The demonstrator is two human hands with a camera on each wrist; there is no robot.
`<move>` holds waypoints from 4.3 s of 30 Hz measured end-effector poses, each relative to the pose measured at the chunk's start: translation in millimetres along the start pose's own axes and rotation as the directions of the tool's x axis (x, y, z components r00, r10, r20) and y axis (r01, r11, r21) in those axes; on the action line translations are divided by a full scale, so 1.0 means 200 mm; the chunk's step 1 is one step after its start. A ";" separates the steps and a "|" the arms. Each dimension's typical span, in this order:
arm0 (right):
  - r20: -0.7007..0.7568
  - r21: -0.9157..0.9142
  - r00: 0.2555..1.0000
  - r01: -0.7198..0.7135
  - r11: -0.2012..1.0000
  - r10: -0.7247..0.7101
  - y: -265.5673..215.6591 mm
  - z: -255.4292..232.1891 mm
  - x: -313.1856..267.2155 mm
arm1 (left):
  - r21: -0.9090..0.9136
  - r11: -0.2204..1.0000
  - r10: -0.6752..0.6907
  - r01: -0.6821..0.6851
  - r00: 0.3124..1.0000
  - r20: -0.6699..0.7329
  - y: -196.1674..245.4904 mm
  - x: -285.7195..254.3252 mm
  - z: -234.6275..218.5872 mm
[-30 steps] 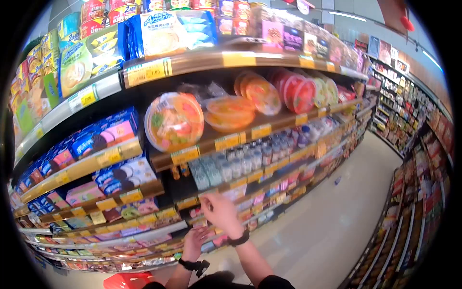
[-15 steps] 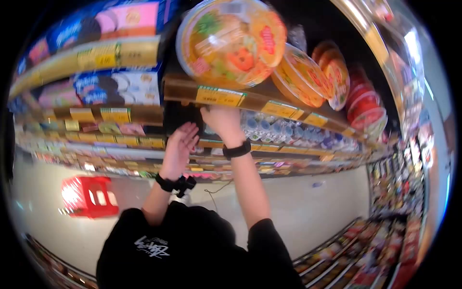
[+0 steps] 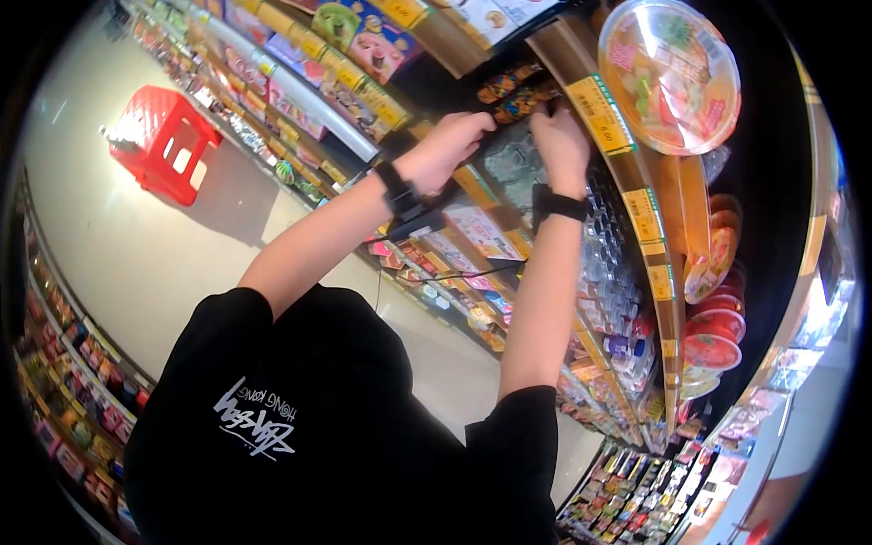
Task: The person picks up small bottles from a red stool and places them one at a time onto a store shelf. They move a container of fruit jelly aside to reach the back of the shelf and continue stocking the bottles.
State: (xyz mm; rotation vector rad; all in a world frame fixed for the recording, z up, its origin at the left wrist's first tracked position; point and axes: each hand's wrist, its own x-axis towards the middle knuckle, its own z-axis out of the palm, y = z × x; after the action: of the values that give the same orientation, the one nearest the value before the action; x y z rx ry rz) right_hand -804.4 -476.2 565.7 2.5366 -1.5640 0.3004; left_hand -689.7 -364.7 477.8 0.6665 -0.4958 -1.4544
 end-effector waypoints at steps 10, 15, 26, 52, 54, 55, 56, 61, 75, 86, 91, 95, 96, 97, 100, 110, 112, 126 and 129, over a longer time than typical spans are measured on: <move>-0.203 -0.113 0.919 0.321 0.940 -0.338 0.12 0.10 0.09 | -0.044 0.998 -0.039 0.035 0.995 -0.096 -0.02 0.15 0.04; -0.211 0.153 0.975 0.101 0.983 -0.067 0.05 0.10 -0.04 | -0.077 0.997 0.003 -0.008 0.998 -0.056 -0.04 0.14 0.07; -0.572 0.717 0.794 0.363 0.596 0.205 -0.14 -0.01 -0.64 | -0.075 0.997 -0.023 0.020 0.998 -0.050 -0.06 -0.06 0.02; -0.266 0.932 0.961 0.237 0.275 0.074 -1.09 0.17 -1.43 | 0.030 0.965 -0.248 0.259 0.948 -0.202 0.28 -1.42 -0.90; -0.197 0.930 0.980 0.184 0.317 0.008 -1.26 0.22 -1.45 | -0.005 0.975 -0.216 0.222 0.940 -0.264 0.35 -1.56 -1.04; -0.174 0.932 0.984 0.172 0.320 -0.025 -1.35 0.20 -1.47 | -0.017 0.978 -0.205 0.209 0.932 -0.300 0.38 -1.63 -1.09; -0.118 0.956 0.991 0.130 0.264 -0.059 -1.44 0.20 -1.48 | -0.026 0.980 -0.195 0.198 0.923 -0.332 0.41 -1.68 -1.15; -0.038 0.966 0.984 0.081 0.246 -0.175 -1.79 0.34 -1.46 | -0.159 0.987 -0.098 0.035 0.906 -0.411 0.52 -1.91 -1.46; -0.098 0.940 0.867 0.242 0.241 -0.489 -2.43 0.47 -1.12 | -0.258 0.950 0.006 -0.174 0.839 -0.544 0.83 -1.92 -2.00; -0.326 0.913 0.774 0.406 0.030 -0.543 -2.82 0.61 -0.43 | -0.161 0.932 0.144 -0.326 0.737 -0.661 1.20 -1.59 -2.23; -0.319 0.921 0.723 0.388 -0.021 -0.613 -3.02 0.68 -0.27 | -0.152 0.923 0.121 -0.355 0.641 -0.758 1.43 -1.58 -2.30; -0.318 0.921 0.695 0.387 -0.038 -0.645 -3.24 0.70 -0.17 | -0.093 0.897 0.222 -0.433 0.622 -0.751 1.56 -1.59 -2.44; -0.327 0.908 0.670 0.418 -0.025 -0.666 -3.31 0.71 -0.15 | -0.093 0.893 0.225 -0.441 0.615 -0.756 1.55 -1.58 -2.50; -0.316 0.908 0.654 0.418 -0.020 -0.688 -3.37 0.70 -0.13 | -0.163 0.861 0.185 -0.482 0.594 -0.783 1.54 -1.56 -2.56; -0.271 0.899 0.622 0.437 0.038 -0.735 -3.54 0.76 -0.09 | -0.303 0.810 0.133 -0.503 0.660 -0.740 1.48 -1.49 -2.72; 0.029 0.866 0.438 0.437 0.241 -0.898 -3.85 1.39 0.00 | -0.476 0.602 0.022 -0.641 0.610 -0.792 1.20 -1.13 -3.32; 0.023 0.863 0.368 0.462 0.205 -0.929 -3.90 1.52 0.03 | -0.441 0.560 0.028 -0.702 0.548 -0.836 1.15 -1.05 -3.44; 0.120 0.893 0.148 0.416 0.172 -0.982 -4.19 2.33 0.14 | -0.291 0.196 -0.190 -0.936 0.255 -0.948 0.71 -0.75 -3.90; 0.175 0.902 0.121 0.379 0.208 -0.977 -4.22 2.38 0.13 | -0.276 0.206 -0.100 -0.939 0.260 -0.960 0.72 -0.74 -3.91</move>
State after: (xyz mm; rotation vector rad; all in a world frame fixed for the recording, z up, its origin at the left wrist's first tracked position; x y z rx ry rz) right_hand 4.9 -230.1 93.9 3.9403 0.4398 -0.6015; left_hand -65.6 -131.2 19.4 0.1446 0.9028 -0.2457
